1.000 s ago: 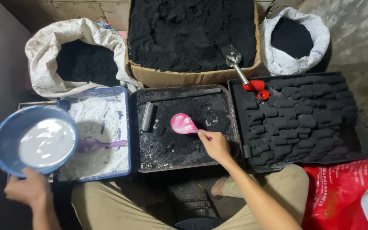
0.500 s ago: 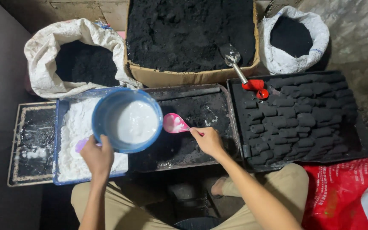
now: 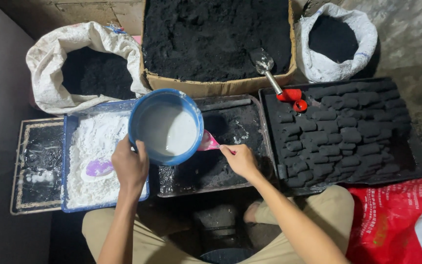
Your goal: The person scoops a white liquid from a blue bowl using a pink spoon and pours it onto a tray of black powder. They then use both hands to mix the liquid into the powder, kneading and pressing the mixture to combine the ingredients.
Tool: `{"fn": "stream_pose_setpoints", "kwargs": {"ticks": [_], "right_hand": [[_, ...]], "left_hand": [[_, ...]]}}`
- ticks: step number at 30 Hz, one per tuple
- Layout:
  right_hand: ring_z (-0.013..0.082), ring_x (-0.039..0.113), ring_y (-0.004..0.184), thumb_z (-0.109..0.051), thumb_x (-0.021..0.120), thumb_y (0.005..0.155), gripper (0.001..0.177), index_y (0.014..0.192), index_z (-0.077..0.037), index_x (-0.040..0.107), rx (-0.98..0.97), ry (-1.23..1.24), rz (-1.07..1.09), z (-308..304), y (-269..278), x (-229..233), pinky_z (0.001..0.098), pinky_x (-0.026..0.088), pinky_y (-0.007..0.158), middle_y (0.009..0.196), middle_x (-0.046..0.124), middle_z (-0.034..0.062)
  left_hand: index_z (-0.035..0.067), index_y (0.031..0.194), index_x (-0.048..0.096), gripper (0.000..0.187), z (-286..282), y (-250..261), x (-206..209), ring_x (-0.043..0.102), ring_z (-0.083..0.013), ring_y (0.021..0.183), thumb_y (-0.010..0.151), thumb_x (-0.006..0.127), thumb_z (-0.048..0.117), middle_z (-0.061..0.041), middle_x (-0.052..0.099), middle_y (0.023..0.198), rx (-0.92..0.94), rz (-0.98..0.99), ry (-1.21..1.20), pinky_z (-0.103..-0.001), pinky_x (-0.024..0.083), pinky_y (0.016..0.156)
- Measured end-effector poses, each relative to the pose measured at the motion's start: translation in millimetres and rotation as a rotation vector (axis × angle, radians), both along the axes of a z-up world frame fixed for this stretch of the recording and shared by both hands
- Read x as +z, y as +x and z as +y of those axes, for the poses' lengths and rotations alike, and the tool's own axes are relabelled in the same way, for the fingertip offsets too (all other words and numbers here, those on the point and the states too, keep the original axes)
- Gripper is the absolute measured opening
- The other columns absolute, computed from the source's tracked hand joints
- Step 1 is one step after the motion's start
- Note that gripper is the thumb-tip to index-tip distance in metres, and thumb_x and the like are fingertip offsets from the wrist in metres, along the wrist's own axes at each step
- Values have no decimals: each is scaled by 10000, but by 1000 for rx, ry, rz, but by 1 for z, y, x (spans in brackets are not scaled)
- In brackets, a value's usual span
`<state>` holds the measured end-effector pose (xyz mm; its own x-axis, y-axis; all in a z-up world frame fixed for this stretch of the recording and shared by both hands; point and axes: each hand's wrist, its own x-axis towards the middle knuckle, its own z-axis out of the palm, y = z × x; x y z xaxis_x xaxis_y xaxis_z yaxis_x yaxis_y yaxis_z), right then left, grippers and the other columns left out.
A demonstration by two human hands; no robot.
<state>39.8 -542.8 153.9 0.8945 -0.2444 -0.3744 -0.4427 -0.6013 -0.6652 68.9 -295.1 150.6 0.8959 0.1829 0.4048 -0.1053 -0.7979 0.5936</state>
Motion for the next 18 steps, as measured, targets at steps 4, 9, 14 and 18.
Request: {"fn": "stream_pose_setpoints", "kwargs": {"ticks": [4, 9, 14, 18], "right_hand": [[292, 588, 827, -330, 559, 759, 187, 897, -242, 649, -24, 8, -15, -1, 0, -10, 349, 482, 656, 807, 642, 50], [280, 594, 824, -345, 555, 760, 202, 908, -245, 648, -27, 15, 5, -1, -2, -4, 333, 487, 666, 811, 645, 46], [302, 575, 870, -301, 554, 769, 193, 910, -212, 650, -19, 54, -38, -4, -2, -6, 355, 477, 709, 861, 637, 62], [300, 568, 878, -307, 556, 771, 189, 909, -217, 649, -16, 77, -53, -6, -1, -12, 362, 476, 710, 863, 636, 58]], "left_hand": [[-45, 937, 568, 206, -10, 1, 10, 566, -328, 607, 761, 501, 39, -175, 539, 662, -14, -44, 53, -368, 462, 537], [-52, 959, 568, 224, -17, 3, 17, 579, -321, 610, 762, 498, 26, -172, 547, 688, -13, -54, 83, -361, 477, 525], [-30, 977, 566, 240, -22, 3, 22, 580, -303, 590, 760, 517, 60, -154, 547, 700, 14, -53, 110, -356, 472, 493], [-25, 981, 564, 237, -19, 6, 14, 583, -289, 589, 772, 491, 58, -140, 547, 698, 20, -51, 93, -343, 476, 489]]}}
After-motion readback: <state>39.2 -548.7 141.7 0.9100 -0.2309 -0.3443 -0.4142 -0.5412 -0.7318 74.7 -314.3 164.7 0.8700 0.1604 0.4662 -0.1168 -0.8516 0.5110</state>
